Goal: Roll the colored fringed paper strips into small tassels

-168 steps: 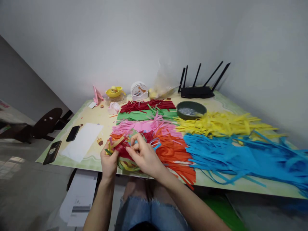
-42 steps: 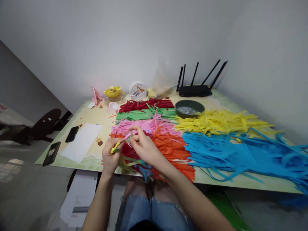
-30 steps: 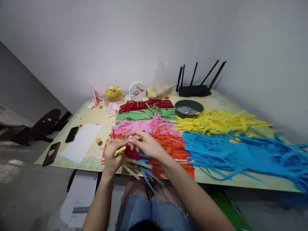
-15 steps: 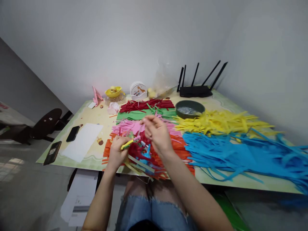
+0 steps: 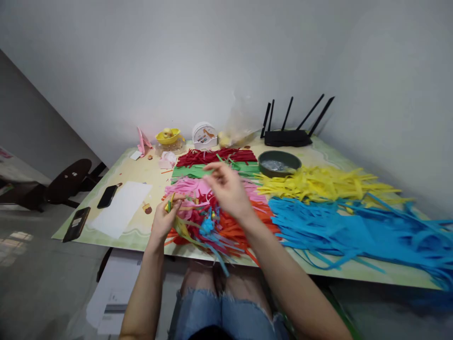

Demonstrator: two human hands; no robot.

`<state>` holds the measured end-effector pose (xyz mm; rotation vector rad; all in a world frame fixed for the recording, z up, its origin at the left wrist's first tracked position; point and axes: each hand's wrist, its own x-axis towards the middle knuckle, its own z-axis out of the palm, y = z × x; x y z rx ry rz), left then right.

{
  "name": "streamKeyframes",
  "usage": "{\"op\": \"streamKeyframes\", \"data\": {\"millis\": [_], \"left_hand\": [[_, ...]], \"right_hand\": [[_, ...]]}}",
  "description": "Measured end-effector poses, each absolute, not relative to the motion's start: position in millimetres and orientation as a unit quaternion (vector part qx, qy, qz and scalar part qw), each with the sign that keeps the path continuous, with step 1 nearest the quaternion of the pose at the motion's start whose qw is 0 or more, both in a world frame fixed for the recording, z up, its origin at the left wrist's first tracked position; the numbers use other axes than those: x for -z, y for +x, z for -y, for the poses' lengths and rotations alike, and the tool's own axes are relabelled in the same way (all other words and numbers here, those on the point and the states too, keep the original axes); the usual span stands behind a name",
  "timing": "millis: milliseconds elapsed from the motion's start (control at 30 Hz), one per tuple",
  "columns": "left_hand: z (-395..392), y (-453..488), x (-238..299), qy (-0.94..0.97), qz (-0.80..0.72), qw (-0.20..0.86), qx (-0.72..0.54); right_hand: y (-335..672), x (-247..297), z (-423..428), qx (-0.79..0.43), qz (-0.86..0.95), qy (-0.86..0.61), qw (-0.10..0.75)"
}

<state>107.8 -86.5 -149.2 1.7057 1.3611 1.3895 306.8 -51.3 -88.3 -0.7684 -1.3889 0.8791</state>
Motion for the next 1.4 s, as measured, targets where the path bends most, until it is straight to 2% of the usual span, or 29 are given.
{"op": "streamKeyframes", "data": {"millis": [67, 100, 300, 367, 567, 733, 900, 1133, 1300, 1400], "left_hand": [[91.7, 111.8, 142.3, 0.629, -0.493, 0.333, -0.500], [94.2, 113.1, 140.6, 0.628, -0.488, 0.355, -0.491], [104.3, 115.2, 143.0, 0.504, -0.402, 0.547, -0.534], [105.7, 116.3, 144.4, 0.463, -0.382, 0.580, -0.551], [109.8, 119.8, 144.5, 0.425, -0.447, 0.473, -0.629], [116.8, 122.9, 137.4, 0.484, -0.490, 0.388, -0.612], [118.9, 125.1, 137.4, 0.502, -0.496, 0.365, -0.607], [116.9, 125.4, 140.4, 0.508, -0.513, 0.344, -0.601], [117.5, 125.2, 138.4, 0.584, -0.532, 0.215, -0.574], [118.2, 126.4, 138.2, 0.614, -0.529, 0.180, -0.557]], "right_hand": [[281.0, 102.6, 58.3, -0.455, 0.661, -0.321, 0.503], [272.4, 107.2, 60.2, -0.482, 0.671, -0.304, 0.474], [269.5, 107.0, 56.8, -0.517, 0.671, -0.257, 0.465], [274.6, 105.9, 57.8, -0.518, 0.675, -0.257, 0.458], [280.3, 111.4, 84.2, -0.452, 0.677, -0.316, 0.487], [275.4, 113.7, 99.7, -0.405, 0.706, -0.338, 0.474], [273.0, 115.7, 99.6, -0.379, 0.712, -0.352, 0.475], [276.9, 115.5, 99.6, -0.369, 0.715, -0.362, 0.470], [277.2, 114.1, 96.4, -0.379, 0.720, -0.361, 0.455], [277.7, 115.7, 94.1, -0.399, 0.709, -0.357, 0.459]]}}
